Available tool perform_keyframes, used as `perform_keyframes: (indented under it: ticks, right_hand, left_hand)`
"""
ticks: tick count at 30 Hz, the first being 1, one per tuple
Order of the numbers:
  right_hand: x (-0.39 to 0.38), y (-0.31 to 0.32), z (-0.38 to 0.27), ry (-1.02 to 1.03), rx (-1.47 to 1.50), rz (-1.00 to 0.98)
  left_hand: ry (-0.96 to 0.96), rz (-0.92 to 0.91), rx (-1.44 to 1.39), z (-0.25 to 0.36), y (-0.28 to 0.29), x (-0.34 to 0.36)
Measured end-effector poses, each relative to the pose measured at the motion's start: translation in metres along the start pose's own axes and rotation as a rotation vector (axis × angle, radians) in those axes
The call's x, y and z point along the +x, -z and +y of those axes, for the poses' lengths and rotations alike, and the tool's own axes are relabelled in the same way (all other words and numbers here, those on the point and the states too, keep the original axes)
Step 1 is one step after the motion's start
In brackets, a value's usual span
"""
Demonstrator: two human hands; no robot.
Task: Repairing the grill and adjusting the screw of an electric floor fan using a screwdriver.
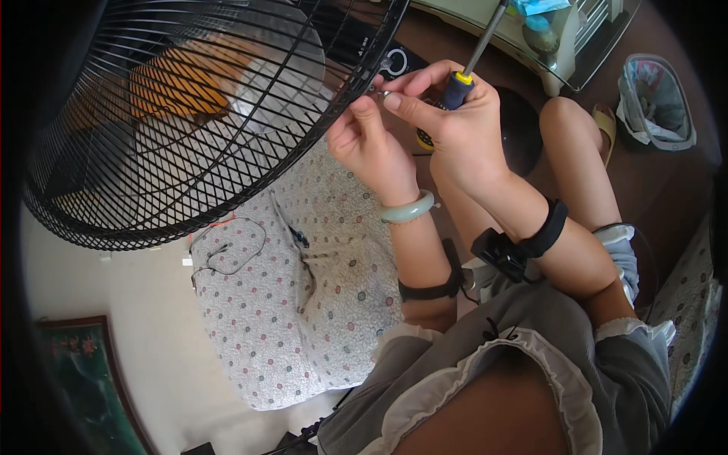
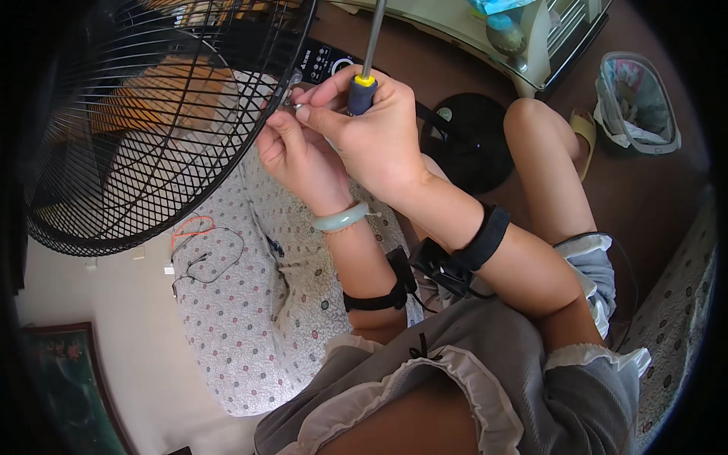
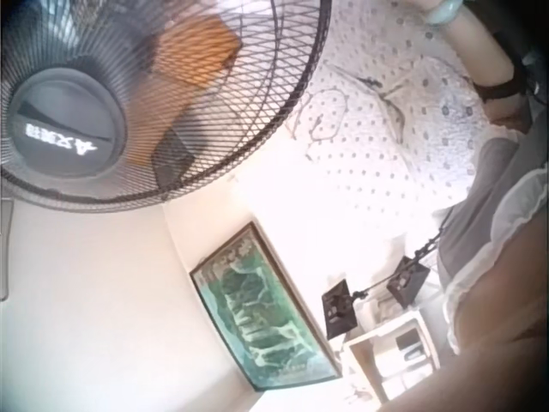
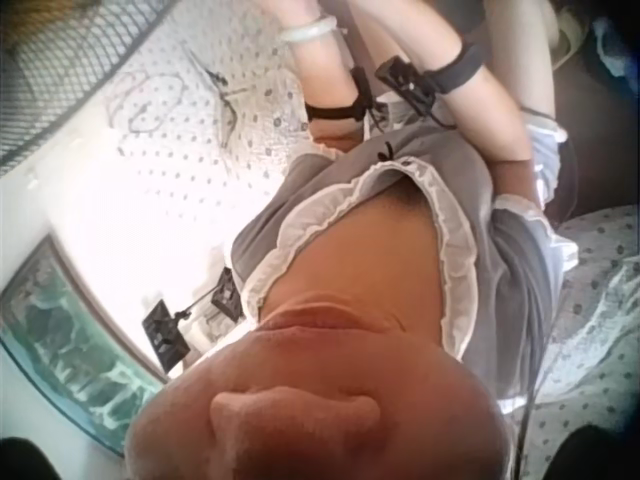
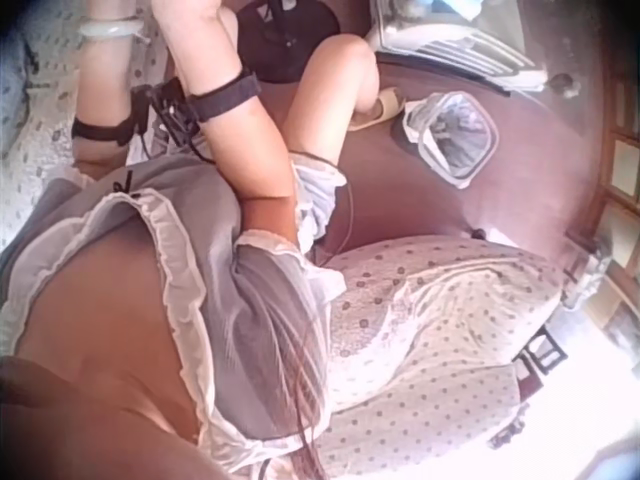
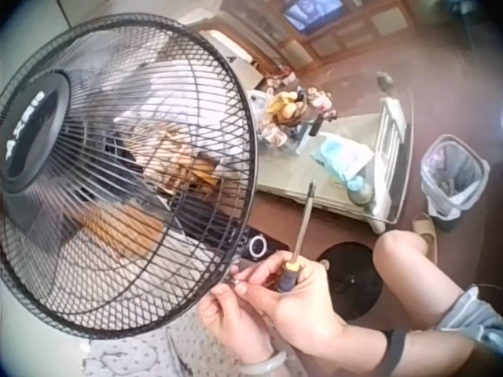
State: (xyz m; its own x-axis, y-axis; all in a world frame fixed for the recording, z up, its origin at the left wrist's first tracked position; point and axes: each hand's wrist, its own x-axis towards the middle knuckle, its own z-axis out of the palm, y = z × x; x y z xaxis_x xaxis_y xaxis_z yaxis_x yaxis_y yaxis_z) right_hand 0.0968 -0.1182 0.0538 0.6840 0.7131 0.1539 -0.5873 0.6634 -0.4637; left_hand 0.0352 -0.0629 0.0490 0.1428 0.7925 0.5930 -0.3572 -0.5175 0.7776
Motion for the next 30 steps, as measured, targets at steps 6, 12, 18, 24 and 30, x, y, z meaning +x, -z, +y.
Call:
perform_keyframes:
  ticks: [6, 12, 18, 24, 30]
  right_hand:
    - [0.001, 0.006, -0.003, 0.015, -0.027, -0.007]
    - [0.008, 0.011, -0.009, 0.031, 0.082, 0.028]
    - [0.007, 0.038, -0.016, -0.014, 0.035, 0.022]
    - [0.001, 0.057, -0.005, -0.029, 0.087, 0.121]
    - [0.004, 0.063, -0.016, -0.076, 0.065, 0.057]
  left_hand:
    - [-0.177, 0.028, 0.111, -0.004, -0.009, 0.004]
    - [-0.17, 0.011, 0.235, 0.002, -0.018, 0.008]
    - [-0.25, -0.031, 0.228, 0.0, -0.023, 0.014]
    - [-0.259, -0.078, 0.268, 0.005, -0.029, 0.008]
    - [-0.251, -0.136, 0.287, 0.012, -0.038, 0.01]
